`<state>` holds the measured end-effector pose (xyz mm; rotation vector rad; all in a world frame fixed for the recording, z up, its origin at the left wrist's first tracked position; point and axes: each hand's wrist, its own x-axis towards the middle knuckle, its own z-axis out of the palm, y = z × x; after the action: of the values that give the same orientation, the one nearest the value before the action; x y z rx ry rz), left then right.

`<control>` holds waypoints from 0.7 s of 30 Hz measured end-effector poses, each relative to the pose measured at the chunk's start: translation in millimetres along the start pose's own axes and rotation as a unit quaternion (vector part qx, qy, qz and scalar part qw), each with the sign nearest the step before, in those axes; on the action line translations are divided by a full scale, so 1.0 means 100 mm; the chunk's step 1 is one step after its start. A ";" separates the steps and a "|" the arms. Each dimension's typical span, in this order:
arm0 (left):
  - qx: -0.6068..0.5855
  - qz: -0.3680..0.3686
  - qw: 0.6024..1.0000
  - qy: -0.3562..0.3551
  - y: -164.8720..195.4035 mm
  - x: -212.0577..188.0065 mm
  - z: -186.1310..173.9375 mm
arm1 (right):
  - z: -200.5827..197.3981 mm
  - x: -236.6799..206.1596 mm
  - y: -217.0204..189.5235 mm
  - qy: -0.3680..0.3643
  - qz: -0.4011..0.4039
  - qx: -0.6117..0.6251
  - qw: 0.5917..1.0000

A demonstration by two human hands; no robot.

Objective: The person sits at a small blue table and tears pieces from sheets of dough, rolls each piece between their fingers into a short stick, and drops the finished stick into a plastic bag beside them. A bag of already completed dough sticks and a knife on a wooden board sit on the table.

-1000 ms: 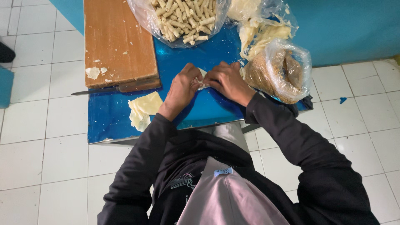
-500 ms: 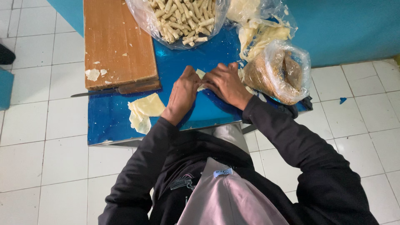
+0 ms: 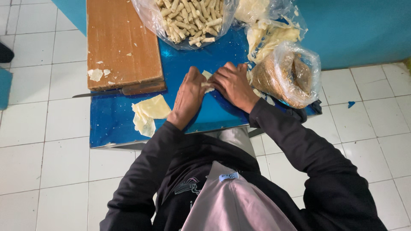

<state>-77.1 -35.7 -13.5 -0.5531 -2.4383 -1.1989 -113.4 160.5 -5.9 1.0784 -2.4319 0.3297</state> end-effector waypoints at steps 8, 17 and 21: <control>0.034 -0.030 0.999 -0.005 0.04 0.05 0.00 | -0.02 -0.12 -0.06 0.001 0.024 -0.052 0.998; 0.108 -0.062 0.990 0.074 0.07 -0.15 -0.02 | 0.04 -0.04 -0.09 -0.001 0.038 -0.072 0.997; 0.122 -0.071 0.987 0.072 0.04 -0.18 -0.02 | 0.10 0.11 -0.01 -0.012 0.059 -0.037 0.998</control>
<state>-58.8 -38.5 -18.1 -0.2159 -2.4843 -0.9347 -122.3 149.5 -8.7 0.9151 -2.5142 0.2634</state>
